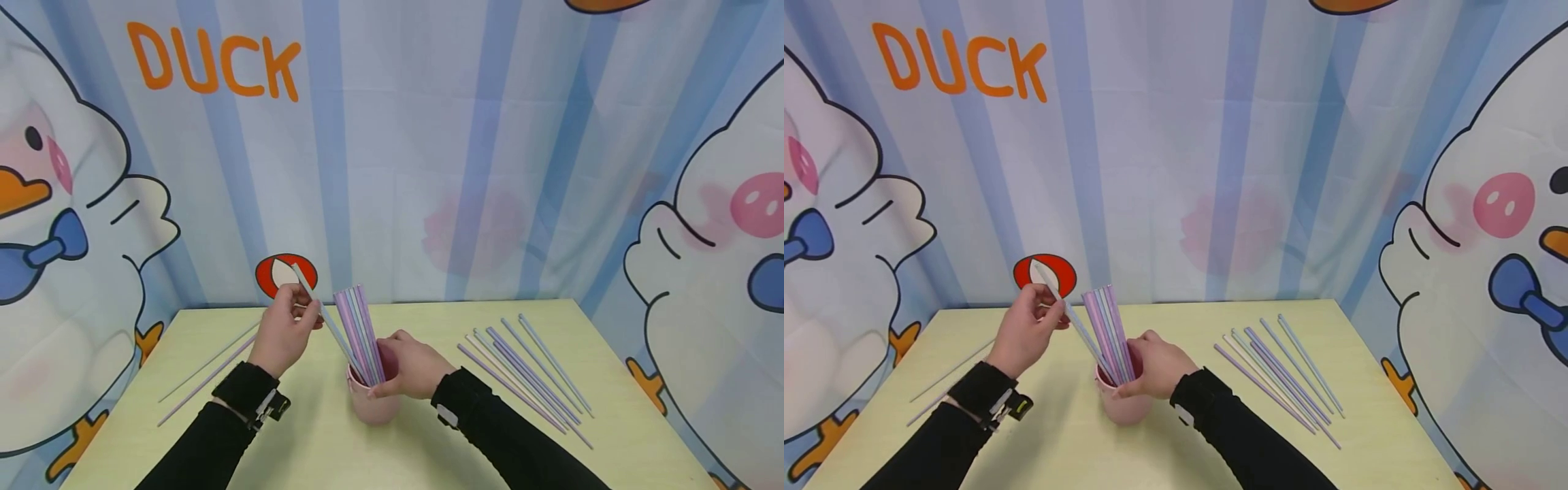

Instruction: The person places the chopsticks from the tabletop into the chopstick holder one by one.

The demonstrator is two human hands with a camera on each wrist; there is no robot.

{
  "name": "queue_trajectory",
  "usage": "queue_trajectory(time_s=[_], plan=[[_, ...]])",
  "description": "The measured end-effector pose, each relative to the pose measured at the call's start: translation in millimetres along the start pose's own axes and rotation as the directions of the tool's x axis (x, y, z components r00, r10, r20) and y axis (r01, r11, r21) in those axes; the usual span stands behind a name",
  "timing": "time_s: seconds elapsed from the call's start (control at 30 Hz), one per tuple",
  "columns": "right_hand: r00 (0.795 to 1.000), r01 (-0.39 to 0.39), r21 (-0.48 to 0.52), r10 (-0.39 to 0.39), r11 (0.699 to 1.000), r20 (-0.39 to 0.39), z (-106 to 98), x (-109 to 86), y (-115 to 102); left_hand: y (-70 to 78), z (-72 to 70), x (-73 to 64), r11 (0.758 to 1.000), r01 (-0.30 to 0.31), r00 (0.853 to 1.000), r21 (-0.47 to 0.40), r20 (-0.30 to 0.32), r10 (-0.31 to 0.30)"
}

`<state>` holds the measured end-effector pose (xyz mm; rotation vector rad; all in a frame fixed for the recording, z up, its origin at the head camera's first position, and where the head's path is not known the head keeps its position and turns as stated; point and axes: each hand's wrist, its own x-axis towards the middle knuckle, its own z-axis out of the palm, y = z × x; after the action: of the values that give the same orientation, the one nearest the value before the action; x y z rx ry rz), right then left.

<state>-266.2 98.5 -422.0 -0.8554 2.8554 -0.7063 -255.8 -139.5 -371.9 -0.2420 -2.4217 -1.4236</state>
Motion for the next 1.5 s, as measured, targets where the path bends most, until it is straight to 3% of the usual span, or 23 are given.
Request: queue_trajectory(time_s=[0.37, 0.8, 1.23, 1.5], plan=[[1.000, 0.015, -0.006, -0.015, 1.000, 0.000, 0, 0.6, 0, -16.7, 11.7, -7.7, 0.990, 0.052, 0.998, 0.132, 0.032, -0.057], [1.000, 0.019, 0.006, -0.019, 1.000, 0.004, 2, 1.9, 3, -28.0, 23.0, -13.2, 0.984, 0.061, 0.994, 0.166, 0.081, -0.075], [0.999, 0.045, 0.003, -0.045, 0.999, -0.005, -1, 0.0, -1, -31.2, 23.4, -17.7, 0.972, 0.063, 0.989, 0.227, 0.118, -0.092], [0.999, 0.031, 0.005, -0.031, 0.999, 0.013, -3, -0.9, -4, -47.6, 17.3, -15.7, 0.951, 0.031, 0.991, 0.308, 0.114, -0.069]])
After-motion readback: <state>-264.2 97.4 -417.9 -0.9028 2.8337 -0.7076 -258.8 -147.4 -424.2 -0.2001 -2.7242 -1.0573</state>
